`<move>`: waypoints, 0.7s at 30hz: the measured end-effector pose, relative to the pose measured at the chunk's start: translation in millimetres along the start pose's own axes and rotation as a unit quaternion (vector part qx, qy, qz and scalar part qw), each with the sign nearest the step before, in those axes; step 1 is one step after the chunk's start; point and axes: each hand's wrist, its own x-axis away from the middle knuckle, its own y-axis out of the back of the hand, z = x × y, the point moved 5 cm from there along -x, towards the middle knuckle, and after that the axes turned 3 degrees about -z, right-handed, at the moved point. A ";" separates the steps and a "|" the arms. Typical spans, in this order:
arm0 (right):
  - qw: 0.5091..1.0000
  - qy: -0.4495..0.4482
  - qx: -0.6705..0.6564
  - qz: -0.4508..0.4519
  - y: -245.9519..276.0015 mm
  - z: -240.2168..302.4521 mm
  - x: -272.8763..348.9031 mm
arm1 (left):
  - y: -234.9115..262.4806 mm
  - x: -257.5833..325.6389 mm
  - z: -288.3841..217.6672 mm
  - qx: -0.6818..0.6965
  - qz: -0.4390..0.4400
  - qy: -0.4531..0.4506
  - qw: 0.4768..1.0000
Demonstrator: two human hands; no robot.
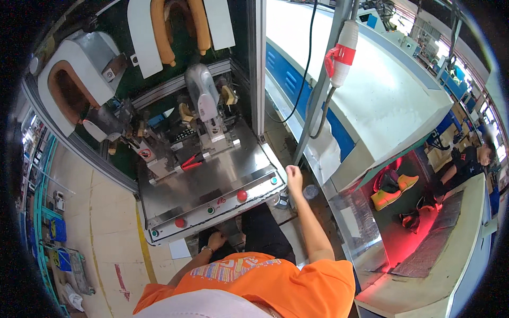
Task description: The person operates a shoe pressing machine in a factory setting. They place a black shoe into the machine's mold, press a button to activate the pressing cycle, and then remove the shoe. This process is repeated multiple times throughout the video.
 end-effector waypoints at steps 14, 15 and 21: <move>0.509 -0.201 0.014 0.837 73.3 212.6 173.9 | 0.0 1.0 14.3 0.152 -0.063 -0.024 0.986; 0.484 -0.233 -0.066 0.841 84.6 215.8 191.9 | -3.9 0.6 14.9 0.146 -0.052 -0.017 0.988; 0.576 -0.114 -0.115 0.801 93.5 197.4 218.3 | -14.9 -23.0 12.9 0.112 -0.017 -0.012 0.993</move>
